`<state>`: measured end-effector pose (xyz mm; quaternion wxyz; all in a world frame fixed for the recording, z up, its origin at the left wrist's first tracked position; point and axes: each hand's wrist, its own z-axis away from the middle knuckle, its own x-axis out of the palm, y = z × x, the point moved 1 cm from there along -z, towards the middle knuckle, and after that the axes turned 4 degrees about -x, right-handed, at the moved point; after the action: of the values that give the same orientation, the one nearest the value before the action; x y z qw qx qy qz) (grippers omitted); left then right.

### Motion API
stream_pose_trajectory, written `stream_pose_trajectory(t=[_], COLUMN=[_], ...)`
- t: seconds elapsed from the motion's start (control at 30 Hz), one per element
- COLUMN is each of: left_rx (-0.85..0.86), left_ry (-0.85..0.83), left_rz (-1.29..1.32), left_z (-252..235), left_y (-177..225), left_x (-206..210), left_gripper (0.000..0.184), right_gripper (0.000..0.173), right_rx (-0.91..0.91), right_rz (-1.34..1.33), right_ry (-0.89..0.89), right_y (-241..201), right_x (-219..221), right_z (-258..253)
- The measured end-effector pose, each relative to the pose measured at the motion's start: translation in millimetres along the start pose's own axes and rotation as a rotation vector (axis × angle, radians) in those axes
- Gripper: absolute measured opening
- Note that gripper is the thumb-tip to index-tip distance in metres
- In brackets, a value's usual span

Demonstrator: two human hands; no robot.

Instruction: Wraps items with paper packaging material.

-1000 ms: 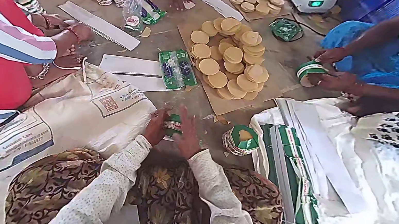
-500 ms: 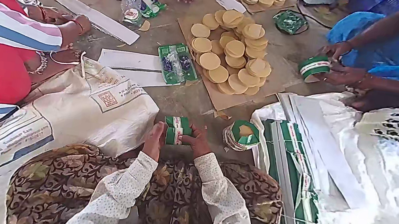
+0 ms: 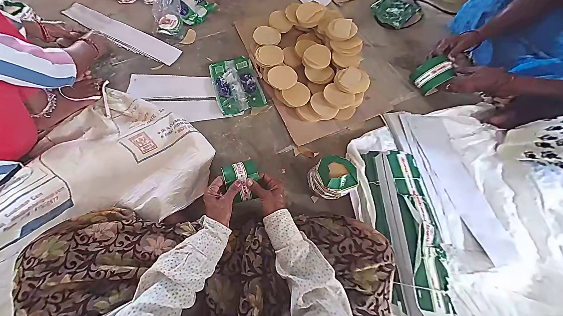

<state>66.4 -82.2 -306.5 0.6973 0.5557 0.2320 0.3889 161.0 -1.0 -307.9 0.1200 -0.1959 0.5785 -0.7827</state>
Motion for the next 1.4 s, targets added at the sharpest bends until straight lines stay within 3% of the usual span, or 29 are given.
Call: stream_pose_trajectory(t=[0.07,0.27,0.33,0.4,0.5,0.7,0.77,0.83,1.03,1.17,1.27,1.4], left_rx=[0.011,0.015,0.029,0.038,0.081,0.125,0.136,0.116,0.072,0.069,0.061,0.037], left_ry=[-0.001,0.015,0.009,-0.004,0.031,0.011,0.009,-0.041,-0.026,-0.043,-0.028,-0.033], left_rz=[-0.011,-0.029,-0.046,-0.058,-0.003,-0.069,-0.094,-0.114,-0.022,-0.033,-0.068,-0.069], left_z=[0,1,1,2,-1,-5,-3,-2,-7,-8,-8,-7], left_y=[0,-5,-4,-2,-4,-10,-8,-6,-11,-9,-7,-6], left_x=[-1,-2,-2,-4,-4,-5,-7,-12,-13,-12,-14,-11], left_gripper=[0.023,0.008,0.015,0.026,0.016,0.006,0.013,0.027,0.012,0.011,0.016,0.015], right_gripper=[0.015,0.004,0.004,0.017,0.014,0.006,0.008,0.016,0.006,0.006,0.017,0.014], right_rx=[0.010,-0.001,-0.018,-0.032,-0.066,-0.083,-0.130,-0.131,-0.103,-0.091,-0.083,-0.087], right_rz=[-0.038,-0.043,-0.042,-0.062,-0.136,0.002,0.026,0.004,0.054,0.019,-0.010,0.064], right_ry=[0.010,0.006,0.019,0.009,0.030,0.012,-0.004,-0.055,0.018,0.000,-0.039,-0.028], right_y=[-3,2,3,6,9,13,15,17,15,15,15,15], right_x=[0,3,4,4,6,5,4,2,7,6,7,6], right_z=[2,2,1,1,0,-4,-3,0,1,0,2,0])
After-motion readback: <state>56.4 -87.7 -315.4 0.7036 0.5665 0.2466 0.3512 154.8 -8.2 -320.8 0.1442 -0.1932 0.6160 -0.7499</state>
